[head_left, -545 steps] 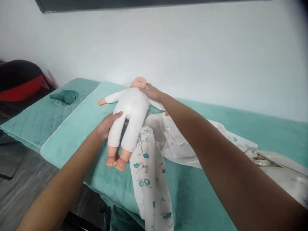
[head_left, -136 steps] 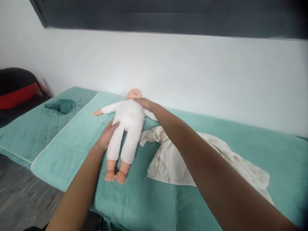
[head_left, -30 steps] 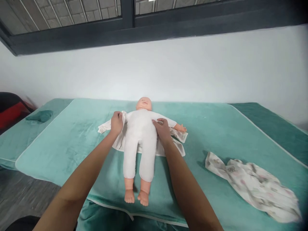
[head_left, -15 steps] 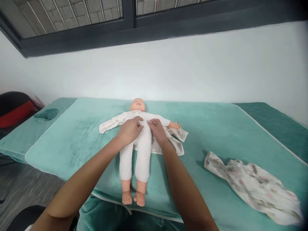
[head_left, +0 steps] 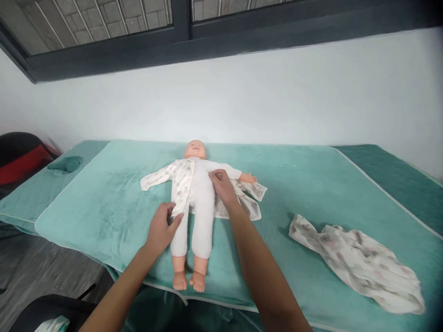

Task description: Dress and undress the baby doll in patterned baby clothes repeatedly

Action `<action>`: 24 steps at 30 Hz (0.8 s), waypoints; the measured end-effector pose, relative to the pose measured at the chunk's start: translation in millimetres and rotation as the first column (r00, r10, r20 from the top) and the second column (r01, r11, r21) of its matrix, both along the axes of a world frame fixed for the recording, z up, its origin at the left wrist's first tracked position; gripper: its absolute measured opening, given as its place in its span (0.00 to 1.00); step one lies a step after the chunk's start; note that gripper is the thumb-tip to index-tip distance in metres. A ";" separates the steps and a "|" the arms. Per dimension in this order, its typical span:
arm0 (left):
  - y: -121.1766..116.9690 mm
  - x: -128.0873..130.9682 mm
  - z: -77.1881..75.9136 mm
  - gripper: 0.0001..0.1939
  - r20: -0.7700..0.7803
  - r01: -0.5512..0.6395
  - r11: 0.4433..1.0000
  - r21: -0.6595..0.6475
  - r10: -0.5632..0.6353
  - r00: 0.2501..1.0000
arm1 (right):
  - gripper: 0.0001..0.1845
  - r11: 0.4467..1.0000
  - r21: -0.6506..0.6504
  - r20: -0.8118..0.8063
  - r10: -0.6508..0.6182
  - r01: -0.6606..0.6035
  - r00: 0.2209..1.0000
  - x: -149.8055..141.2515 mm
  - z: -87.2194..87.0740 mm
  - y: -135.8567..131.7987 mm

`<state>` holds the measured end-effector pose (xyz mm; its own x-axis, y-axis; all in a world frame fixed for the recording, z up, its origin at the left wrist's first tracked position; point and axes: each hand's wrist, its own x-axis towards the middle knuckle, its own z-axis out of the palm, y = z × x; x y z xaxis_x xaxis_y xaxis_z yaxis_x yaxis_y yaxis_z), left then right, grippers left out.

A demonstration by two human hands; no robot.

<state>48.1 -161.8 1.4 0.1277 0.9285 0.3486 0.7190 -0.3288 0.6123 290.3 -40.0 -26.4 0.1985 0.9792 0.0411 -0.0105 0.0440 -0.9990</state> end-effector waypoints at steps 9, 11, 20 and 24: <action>29.9 -10.7 10.8 0.15 0.190 0.079 0.997 0.007 -0.079 0.979 | 0.16 1.000 0.011 0.023 -0.013 0.013 1.000 0.6 2.7 -1.4; 60.2 -34.9 -0.9 0.18 0.080 -0.118 0.986 0.121 0.108 0.991 | 0.16 1.000 0.009 0.025 -0.014 0.014 1.000 0.4 2.7 -1.5; 158.6 -117.0 -21.8 0.28 -0.551 -0.348 0.934 0.085 0.335 0.764 | 0.15 0.999 0.025 0.060 -0.025 0.023 0.998 1.8 0.6 0.1; 172.3 -127.1 -23.7 0.28 -0.540 -0.406 0.904 0.134 0.410 0.735 | 0.15 0.999 0.034 0.065 -0.018 0.016 0.998 0.6 0.7 -0.8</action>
